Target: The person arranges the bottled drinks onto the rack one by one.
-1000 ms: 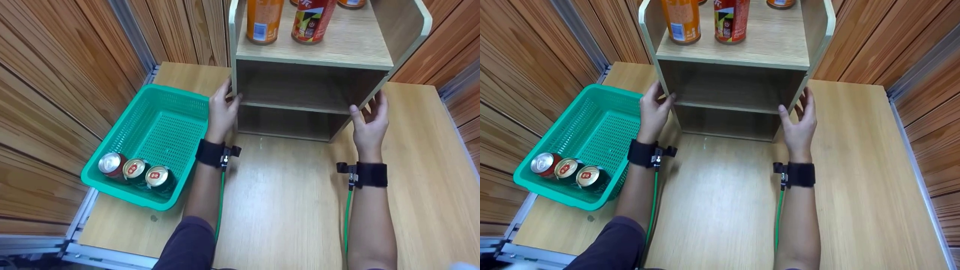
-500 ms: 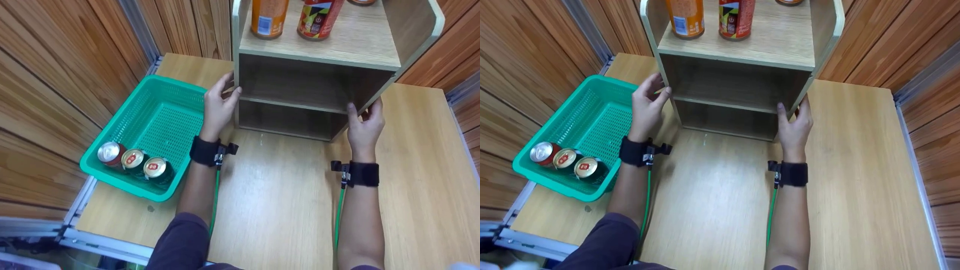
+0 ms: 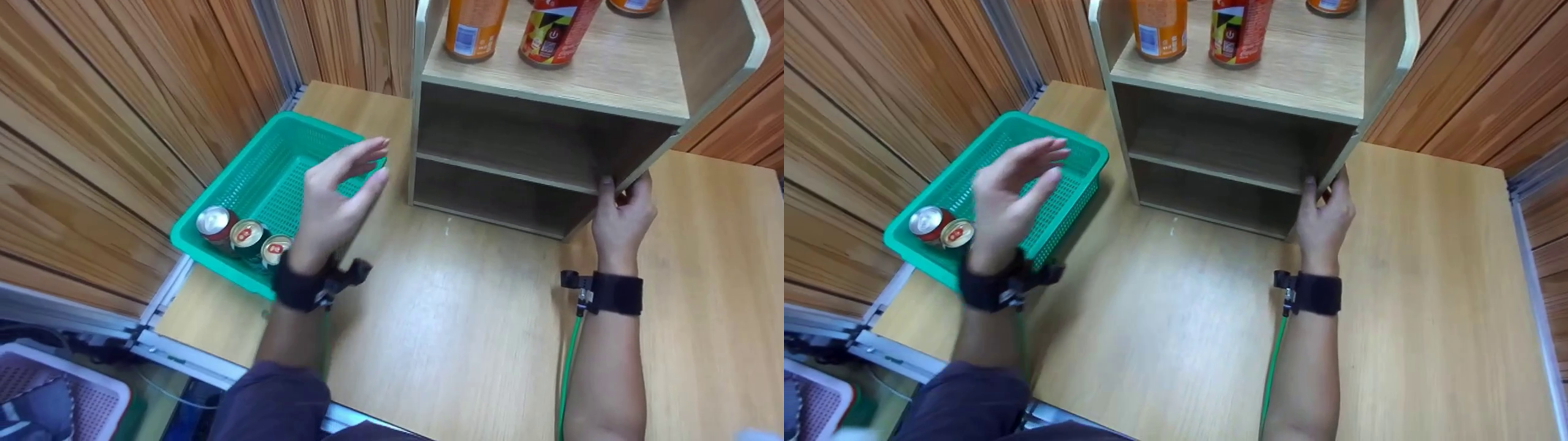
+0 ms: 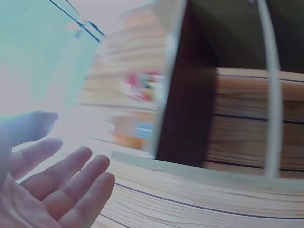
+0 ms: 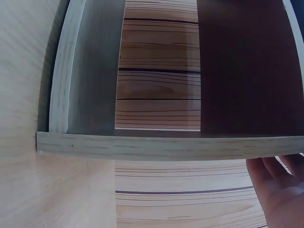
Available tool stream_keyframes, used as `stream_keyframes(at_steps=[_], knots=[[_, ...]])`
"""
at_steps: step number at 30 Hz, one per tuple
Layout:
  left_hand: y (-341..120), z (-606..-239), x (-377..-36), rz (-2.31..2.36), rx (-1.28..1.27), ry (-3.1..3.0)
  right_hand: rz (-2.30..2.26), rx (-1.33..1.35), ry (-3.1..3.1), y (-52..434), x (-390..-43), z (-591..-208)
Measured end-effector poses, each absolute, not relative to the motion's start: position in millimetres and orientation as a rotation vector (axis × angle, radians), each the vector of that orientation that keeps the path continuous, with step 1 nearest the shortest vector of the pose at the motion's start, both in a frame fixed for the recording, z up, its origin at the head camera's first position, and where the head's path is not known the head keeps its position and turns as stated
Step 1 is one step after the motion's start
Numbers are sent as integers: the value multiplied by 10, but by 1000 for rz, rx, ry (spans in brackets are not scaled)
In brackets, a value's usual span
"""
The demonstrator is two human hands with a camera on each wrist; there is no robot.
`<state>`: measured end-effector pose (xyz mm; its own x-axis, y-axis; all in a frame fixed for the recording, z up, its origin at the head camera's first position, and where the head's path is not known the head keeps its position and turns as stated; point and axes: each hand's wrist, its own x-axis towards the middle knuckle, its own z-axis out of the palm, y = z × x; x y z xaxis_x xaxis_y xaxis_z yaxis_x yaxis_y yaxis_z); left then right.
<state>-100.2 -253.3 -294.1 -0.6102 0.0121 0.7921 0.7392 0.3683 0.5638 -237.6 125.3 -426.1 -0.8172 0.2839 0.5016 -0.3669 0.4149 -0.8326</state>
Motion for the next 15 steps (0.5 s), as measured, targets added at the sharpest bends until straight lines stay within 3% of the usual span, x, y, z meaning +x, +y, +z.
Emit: stream_keyframes(at_steps=[7,15], knots=[[-2900,-2753,-564,-1052,-671,-2010,1436,80,-2056,1164,-2308,-4096],[-3532,-3333,-320,-701,-446,-2496,1442,70,-2104,1178,-2288,-4149]])
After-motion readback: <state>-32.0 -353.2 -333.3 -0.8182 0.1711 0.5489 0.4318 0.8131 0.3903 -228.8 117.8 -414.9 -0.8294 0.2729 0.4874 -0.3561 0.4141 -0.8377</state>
